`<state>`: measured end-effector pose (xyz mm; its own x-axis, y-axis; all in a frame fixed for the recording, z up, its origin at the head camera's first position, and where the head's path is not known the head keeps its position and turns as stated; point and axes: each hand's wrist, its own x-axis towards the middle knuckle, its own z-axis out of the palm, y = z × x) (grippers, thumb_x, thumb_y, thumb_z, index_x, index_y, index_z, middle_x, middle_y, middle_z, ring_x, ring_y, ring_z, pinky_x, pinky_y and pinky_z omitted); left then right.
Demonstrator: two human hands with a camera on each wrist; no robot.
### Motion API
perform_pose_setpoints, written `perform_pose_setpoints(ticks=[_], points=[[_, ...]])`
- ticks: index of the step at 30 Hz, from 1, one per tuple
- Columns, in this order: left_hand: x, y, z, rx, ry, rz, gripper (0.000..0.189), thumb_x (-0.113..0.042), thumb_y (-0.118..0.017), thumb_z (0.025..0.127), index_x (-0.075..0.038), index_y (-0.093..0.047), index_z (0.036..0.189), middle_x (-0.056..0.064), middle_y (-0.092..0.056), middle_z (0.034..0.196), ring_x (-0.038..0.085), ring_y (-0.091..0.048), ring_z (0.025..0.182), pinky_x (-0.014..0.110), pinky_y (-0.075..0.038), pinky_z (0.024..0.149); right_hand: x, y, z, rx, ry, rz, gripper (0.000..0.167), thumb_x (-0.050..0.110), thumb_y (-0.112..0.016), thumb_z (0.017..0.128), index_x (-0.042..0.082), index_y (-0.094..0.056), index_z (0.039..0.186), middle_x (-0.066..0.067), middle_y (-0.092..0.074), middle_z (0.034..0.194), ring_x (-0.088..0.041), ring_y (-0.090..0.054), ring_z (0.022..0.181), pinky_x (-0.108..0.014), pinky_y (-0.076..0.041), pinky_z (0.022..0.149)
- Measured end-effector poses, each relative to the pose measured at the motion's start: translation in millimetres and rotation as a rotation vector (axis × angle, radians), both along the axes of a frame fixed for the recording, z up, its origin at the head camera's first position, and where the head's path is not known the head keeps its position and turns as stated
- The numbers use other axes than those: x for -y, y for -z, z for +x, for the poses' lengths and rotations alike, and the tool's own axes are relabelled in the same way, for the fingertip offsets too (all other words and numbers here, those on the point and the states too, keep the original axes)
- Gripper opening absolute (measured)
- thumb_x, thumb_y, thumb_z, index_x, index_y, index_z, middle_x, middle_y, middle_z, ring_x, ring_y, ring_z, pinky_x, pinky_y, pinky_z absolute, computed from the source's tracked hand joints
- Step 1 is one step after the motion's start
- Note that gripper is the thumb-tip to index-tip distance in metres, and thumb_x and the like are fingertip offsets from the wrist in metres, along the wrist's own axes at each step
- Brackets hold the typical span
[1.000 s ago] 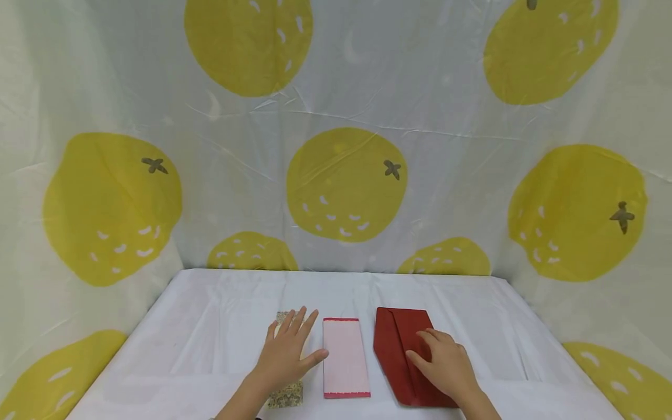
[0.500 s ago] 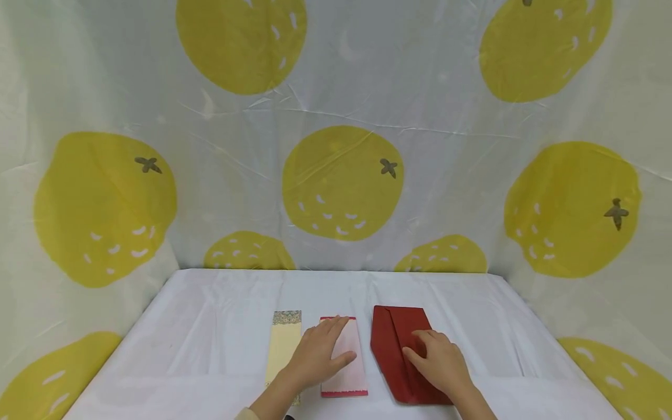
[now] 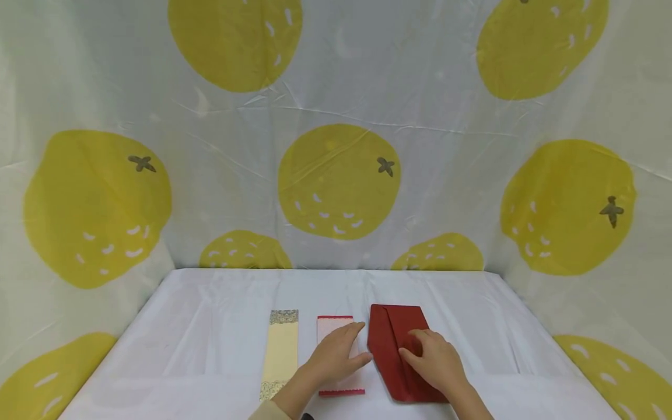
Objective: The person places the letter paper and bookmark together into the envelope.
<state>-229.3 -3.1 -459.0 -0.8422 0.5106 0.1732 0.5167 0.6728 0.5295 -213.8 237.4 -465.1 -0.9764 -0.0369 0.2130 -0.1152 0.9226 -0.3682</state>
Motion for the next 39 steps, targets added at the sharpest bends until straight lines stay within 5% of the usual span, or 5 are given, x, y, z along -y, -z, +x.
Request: perform_pose_setpoints(ticks=[11, 20, 26, 30, 39], points=[[-30.7, 4.5, -19.2, 0.179, -0.157, 0.187, 0.044, -0.018, -0.066, 0.091, 0.004, -0.056, 0.128, 0.016, -0.063, 0.114, 0.031, -0.06, 0.106, 0.045, -0.052, 0.089, 3.5, 2.4, -2.0, 0.025, 0.014, 0.01, 0.05, 0.034, -0.083, 0.074, 0.003, -0.068, 0.111, -0.007, -0.065, 0.095, -0.024, -0.061, 0.086, -0.048, -0.053, 0.074], [-39.5, 9.6, -34.9, 0.358, -0.275, 0.265, 0.031, -0.01, -0.068, 0.088, 0.006, -0.06, 0.113, 0.007, -0.057, 0.085, 0.02, -0.054, 0.077, 0.035, -0.054, 0.069, 9.0, 3.6, -0.8, -0.022, -0.009, 0.029, 0.045, 0.034, -0.084, 0.072, 0.006, -0.069, 0.105, -0.001, -0.06, 0.086, -0.019, -0.058, 0.077, -0.042, -0.051, 0.068], [-41.7, 10.9, -42.0, 0.325, -0.291, 0.261, 0.009, -0.002, -0.068, 0.081, 0.003, -0.061, 0.083, 0.005, -0.054, 0.073, 0.019, -0.051, 0.068, 0.029, -0.048, 0.06, 9.7, 3.9, 0.2, -0.031, -0.013, 0.03, 0.041, 0.033, -0.084, 0.072, 0.009, -0.069, 0.101, 0.002, -0.056, 0.081, -0.015, -0.053, 0.072, -0.037, -0.048, 0.063], [-44.1, 14.4, -45.2, 0.344, -0.292, 0.284, 0.019, 0.0, -0.071, 0.077, -0.003, -0.056, 0.066, 0.002, -0.049, 0.061, 0.014, -0.045, 0.057, 0.024, -0.038, 0.05, 9.2, 4.4, 0.3, -0.027, -0.005, 0.026, 0.041, 0.034, -0.084, 0.072, 0.01, -0.069, 0.101, 0.002, -0.056, 0.081, -0.015, -0.053, 0.073, -0.037, -0.048, 0.064], [-50.2, 12.5, -41.2, 0.427, -0.264, 0.361, 0.016, 0.002, -0.067, 0.079, -0.002, -0.053, 0.075, 0.005, -0.05, 0.067, 0.015, -0.051, 0.056, 0.023, -0.043, 0.05, 7.2, 1.2, 2.2, -0.014, 0.0, 0.028, 0.041, 0.033, -0.084, 0.072, 0.009, -0.069, 0.102, 0.001, -0.056, 0.081, -0.015, -0.053, 0.073, -0.037, -0.048, 0.062]])
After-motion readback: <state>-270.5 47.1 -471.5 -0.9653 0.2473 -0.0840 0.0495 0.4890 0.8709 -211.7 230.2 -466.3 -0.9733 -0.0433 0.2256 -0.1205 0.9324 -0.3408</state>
